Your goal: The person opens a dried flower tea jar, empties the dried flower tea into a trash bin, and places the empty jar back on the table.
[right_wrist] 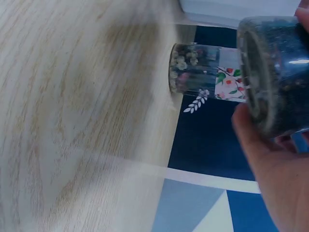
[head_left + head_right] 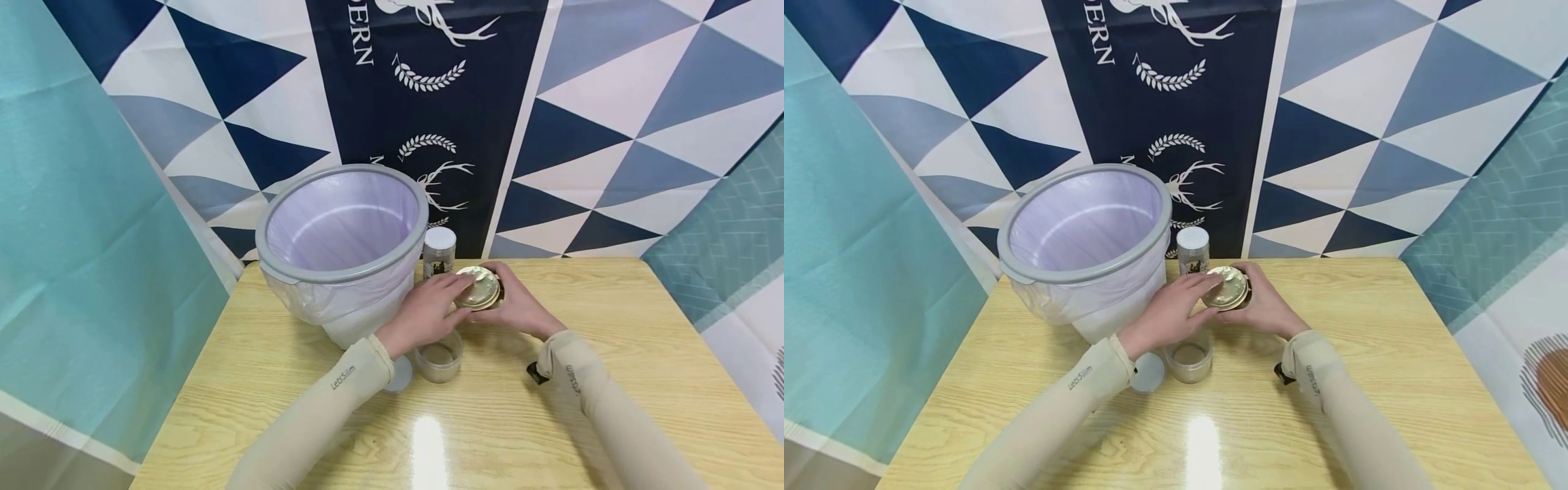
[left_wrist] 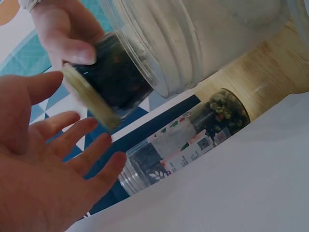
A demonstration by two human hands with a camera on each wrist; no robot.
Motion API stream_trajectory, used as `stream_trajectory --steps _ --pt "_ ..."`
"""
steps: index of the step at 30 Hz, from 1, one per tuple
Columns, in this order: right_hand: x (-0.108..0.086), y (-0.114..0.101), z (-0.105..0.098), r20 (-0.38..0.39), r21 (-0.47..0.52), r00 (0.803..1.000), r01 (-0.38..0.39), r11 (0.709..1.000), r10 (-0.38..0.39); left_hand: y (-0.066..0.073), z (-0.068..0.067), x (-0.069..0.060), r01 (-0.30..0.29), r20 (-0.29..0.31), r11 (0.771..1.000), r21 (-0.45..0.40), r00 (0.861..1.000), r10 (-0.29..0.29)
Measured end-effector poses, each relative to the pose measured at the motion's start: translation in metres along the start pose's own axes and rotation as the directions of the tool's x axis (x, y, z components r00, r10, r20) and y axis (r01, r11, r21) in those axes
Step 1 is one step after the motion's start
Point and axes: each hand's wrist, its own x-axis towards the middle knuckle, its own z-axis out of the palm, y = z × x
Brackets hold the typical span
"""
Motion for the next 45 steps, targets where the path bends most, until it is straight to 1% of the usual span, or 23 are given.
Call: stream_trajectory --steps 4,8,12,17,22,25,30,34,37,45 --pt "-0.002 -0.001 -0.002 -0.022 0.017 0.999 0.037 0.999 -0.037 0.0 -0.002 -0.001 -0.005 -0.068 0.999 -0.032 0.998 0.003" --pt "-0.003 -0.003 -0.002 -0.05 0.06 0.996 0.081 0.995 -0.078 0.0 -0.004 0.0 -0.013 -0.132 0.997 -0.069 0.991 0.004" --pt "-0.004 -0.006 -0.002 -0.066 0.104 0.991 0.127 0.987 -0.12 0.001 -0.005 0.0 -0.02 -0.168 0.995 -0.1 0.986 0.003" --pt "-0.005 -0.01 -0.003 -0.066 0.115 0.988 0.148 0.982 -0.142 0.004 -0.007 -0.001 -0.015 -0.173 0.991 -0.135 0.985 -0.009" --pt "-0.006 -0.017 -0.005 -0.056 0.094 0.987 0.155 0.983 -0.15 0.006 -0.01 -0.002 0.022 -0.173 0.988 -0.155 0.984 -0.049" --pt "-0.007 -0.021 -0.006 -0.047 0.077 0.986 0.161 0.984 -0.158 0.007 -0.012 -0.001 0.032 -0.172 0.987 -0.158 0.983 -0.06" --pt "-0.011 -0.026 -0.007 -0.051 0.057 0.984 0.175 0.983 -0.172 0.009 -0.015 0.001 0.012 -0.173 0.988 -0.157 0.984 -0.039" --pt "-0.014 -0.027 -0.006 -0.048 0.035 0.983 0.176 0.984 -0.174 0.011 -0.015 -0.001 0.002 -0.183 0.988 -0.153 0.983 -0.031" --pt "-0.014 -0.027 -0.006 -0.04 0.037 0.983 0.178 0.983 -0.177 0.011 -0.014 -0.002 -0.001 -0.194 0.987 -0.159 0.981 -0.03" --pt "-0.013 -0.03 -0.009 -0.061 0.005 0.976 0.211 0.977 -0.21 0.011 -0.017 -0.001 -0.02 -0.225 0.988 -0.155 0.974 -0.015"
